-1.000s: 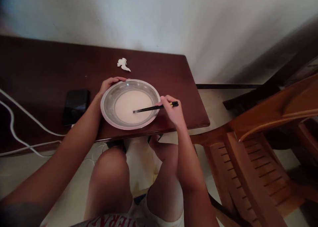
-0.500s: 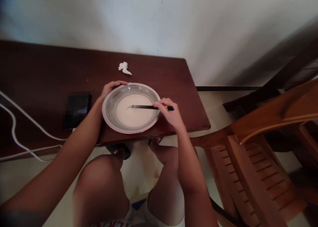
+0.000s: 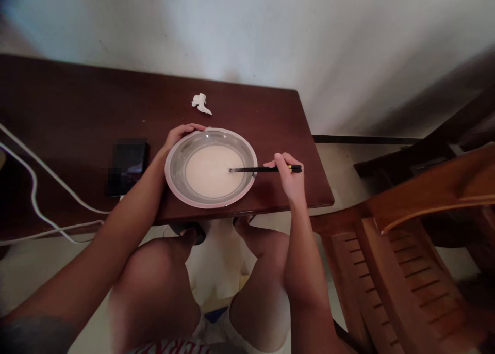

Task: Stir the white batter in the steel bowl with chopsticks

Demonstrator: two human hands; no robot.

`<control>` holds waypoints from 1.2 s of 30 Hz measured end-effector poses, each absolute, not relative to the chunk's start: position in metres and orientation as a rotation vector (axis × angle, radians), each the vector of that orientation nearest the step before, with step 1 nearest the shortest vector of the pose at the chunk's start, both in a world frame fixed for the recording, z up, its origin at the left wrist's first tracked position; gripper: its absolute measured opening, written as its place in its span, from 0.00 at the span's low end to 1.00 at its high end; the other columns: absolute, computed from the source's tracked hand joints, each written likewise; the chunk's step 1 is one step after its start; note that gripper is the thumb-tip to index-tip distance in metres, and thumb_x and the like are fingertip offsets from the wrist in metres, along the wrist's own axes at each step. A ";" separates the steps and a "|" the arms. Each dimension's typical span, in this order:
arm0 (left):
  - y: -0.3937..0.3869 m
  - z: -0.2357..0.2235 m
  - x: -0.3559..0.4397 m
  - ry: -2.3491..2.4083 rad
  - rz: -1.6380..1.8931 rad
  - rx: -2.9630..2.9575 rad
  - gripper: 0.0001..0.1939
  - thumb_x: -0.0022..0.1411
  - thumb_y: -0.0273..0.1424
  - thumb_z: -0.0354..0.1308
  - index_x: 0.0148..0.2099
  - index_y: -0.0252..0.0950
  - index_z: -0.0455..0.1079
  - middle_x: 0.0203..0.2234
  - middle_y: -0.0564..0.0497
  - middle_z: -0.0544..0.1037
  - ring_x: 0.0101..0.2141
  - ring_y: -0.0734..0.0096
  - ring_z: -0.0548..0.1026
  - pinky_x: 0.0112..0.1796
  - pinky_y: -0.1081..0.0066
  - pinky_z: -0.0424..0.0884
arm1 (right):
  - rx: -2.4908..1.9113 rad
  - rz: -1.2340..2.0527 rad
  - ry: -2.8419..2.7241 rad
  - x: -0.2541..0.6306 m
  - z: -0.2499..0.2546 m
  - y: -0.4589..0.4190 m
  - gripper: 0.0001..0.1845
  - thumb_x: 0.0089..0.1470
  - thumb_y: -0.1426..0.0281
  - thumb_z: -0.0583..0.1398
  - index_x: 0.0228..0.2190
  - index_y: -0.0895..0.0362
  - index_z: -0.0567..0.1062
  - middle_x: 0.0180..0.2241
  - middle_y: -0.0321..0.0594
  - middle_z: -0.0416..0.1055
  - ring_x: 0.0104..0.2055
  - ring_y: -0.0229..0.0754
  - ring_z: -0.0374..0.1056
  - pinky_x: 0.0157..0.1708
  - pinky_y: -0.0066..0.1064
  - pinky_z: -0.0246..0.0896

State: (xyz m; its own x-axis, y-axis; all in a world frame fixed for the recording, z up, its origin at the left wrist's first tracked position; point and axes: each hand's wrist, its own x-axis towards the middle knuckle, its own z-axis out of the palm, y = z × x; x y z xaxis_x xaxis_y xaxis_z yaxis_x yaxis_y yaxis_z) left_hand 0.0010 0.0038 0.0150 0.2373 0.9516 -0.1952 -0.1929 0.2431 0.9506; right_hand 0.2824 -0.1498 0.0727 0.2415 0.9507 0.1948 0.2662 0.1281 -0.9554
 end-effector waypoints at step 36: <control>0.009 0.009 0.001 0.922 1.042 0.991 0.13 0.51 0.27 0.51 0.31 0.35 0.79 0.35 0.49 0.83 0.45 0.61 0.77 0.57 0.62 0.64 | -1.310 0.853 -1.308 0.273 0.067 -0.151 0.19 0.57 0.58 0.58 0.19 0.53 0.74 0.22 0.33 0.76 0.29 0.38 0.74 0.40 0.35 0.66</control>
